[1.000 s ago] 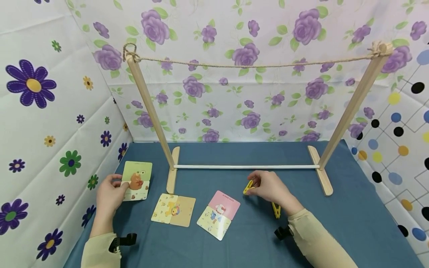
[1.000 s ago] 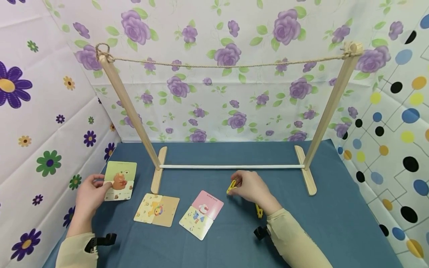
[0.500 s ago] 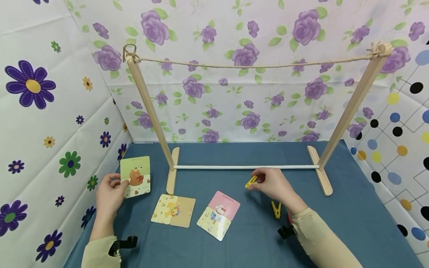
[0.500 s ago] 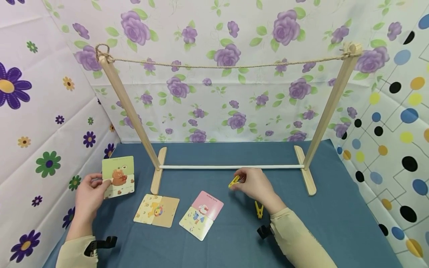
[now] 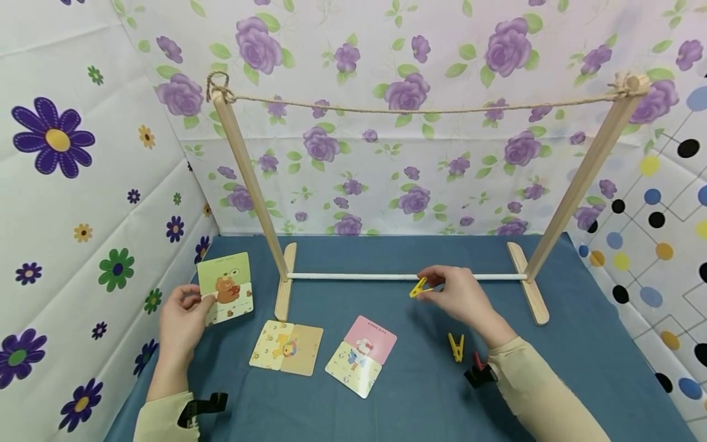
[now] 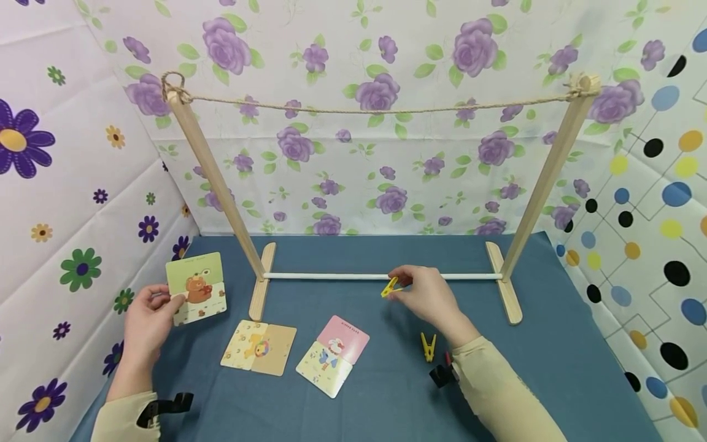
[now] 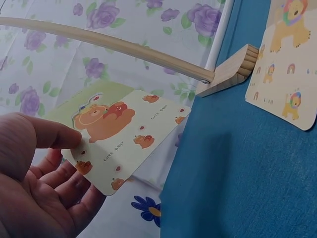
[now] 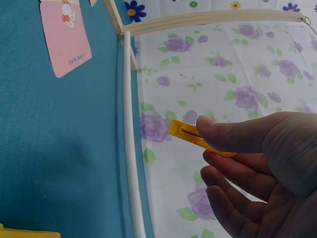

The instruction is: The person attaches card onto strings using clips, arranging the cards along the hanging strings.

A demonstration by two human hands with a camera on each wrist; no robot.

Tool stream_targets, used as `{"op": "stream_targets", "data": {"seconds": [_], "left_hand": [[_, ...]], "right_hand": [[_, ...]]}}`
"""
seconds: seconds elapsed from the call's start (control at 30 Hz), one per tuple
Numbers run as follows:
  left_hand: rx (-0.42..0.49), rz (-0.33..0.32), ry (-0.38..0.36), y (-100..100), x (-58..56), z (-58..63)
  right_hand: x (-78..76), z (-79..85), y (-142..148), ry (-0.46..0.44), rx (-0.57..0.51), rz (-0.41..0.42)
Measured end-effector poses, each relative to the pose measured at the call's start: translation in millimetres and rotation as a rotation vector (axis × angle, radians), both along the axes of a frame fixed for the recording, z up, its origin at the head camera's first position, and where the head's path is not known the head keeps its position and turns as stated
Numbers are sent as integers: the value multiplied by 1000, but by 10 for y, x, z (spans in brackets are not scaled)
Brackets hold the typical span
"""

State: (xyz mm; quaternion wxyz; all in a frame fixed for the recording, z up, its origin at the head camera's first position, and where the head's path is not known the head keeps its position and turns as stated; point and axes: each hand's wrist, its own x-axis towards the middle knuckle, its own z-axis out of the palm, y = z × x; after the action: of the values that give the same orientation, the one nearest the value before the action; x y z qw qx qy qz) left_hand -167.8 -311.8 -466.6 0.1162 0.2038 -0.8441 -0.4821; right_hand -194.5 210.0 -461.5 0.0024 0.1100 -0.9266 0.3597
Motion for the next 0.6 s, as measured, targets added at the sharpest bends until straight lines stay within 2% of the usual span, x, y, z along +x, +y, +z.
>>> {"op": "stream_targets", "data": {"seconds": [0.43,0.6], "left_hand": [[36,-23,25,13,38,64],[45,-38,63,67,55,119]], "right_hand": [[-25,238,15,88,27,-10],[-52,342,28,142,32,4]]}}
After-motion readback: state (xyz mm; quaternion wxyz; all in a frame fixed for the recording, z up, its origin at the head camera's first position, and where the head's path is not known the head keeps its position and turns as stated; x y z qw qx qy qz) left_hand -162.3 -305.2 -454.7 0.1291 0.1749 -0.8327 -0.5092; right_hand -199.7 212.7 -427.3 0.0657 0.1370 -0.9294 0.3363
